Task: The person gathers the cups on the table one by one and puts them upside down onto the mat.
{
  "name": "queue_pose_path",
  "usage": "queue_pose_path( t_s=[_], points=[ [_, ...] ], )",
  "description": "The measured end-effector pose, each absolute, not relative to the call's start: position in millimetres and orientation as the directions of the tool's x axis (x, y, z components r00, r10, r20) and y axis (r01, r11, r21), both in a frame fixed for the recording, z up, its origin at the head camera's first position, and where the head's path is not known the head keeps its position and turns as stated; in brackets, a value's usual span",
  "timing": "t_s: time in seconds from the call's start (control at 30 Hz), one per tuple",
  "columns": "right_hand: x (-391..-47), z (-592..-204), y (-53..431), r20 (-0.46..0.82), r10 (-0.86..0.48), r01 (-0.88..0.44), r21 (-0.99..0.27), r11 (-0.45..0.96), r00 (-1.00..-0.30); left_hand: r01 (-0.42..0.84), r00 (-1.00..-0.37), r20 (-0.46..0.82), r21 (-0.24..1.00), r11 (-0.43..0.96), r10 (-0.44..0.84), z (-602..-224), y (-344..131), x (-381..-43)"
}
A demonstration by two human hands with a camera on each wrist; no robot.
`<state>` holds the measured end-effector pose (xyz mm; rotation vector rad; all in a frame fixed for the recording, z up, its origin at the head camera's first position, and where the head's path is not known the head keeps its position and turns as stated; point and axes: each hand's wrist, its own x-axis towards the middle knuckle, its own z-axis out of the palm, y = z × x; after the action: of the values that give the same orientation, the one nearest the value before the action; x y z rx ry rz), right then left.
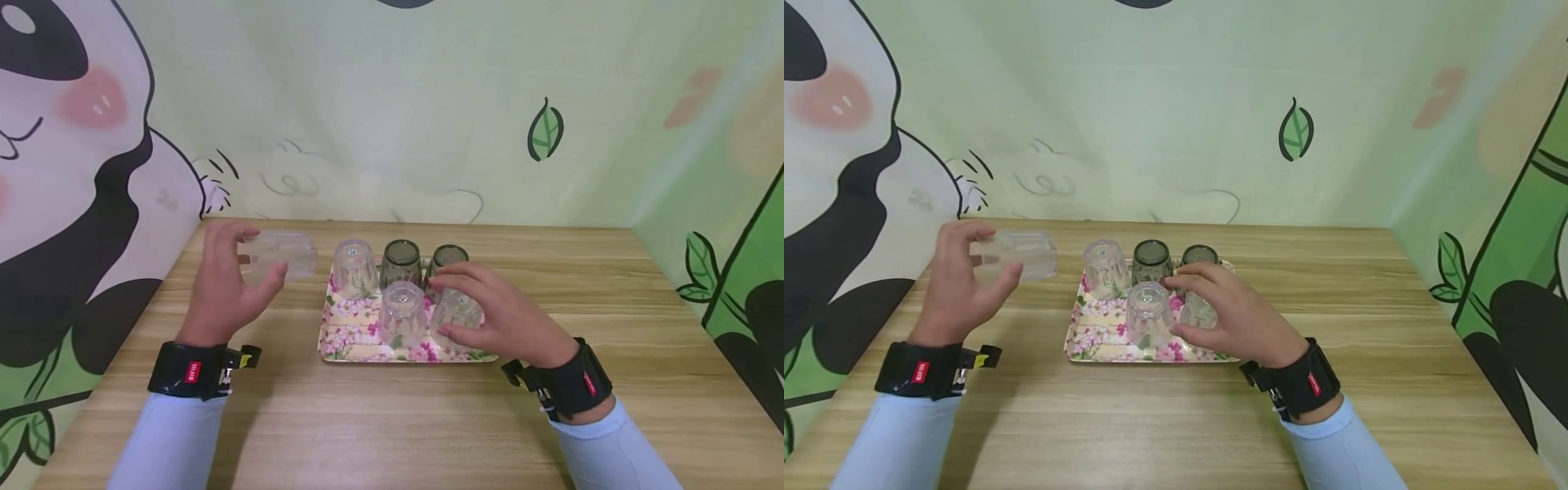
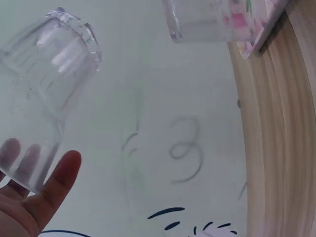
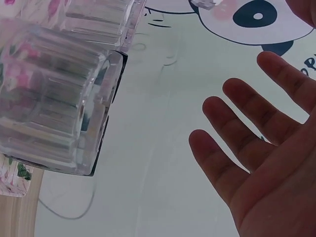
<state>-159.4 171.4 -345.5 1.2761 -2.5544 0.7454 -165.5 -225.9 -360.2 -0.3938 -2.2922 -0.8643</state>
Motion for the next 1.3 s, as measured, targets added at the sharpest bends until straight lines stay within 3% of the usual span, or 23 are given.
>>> queue_pose_path(
  t_s=[0.67, 0.9, 1.3],
  points=[
    [-159, -347, 170, 0.390, -0.689, -0.790, -0.359, 0.497, -0.611, 0.650, -0.649, 0.723, 0.364, 0.667, 0.238, -351, -181, -149],
    [-159, -348, 170, 0.415, -0.682, -0.797, -0.358, 0.486, -0.602, 0.676, -0.666, 0.698, 0.412, 0.611, 0.265, -348, -166, -144],
    [-157, -343, 168, 0.402, -0.695, -0.802, -0.336, 0.494, -0.597, 0.714, -0.642, 0.718, 0.432, 0.551, 0.269, -344, -148, -134]
  ],
)
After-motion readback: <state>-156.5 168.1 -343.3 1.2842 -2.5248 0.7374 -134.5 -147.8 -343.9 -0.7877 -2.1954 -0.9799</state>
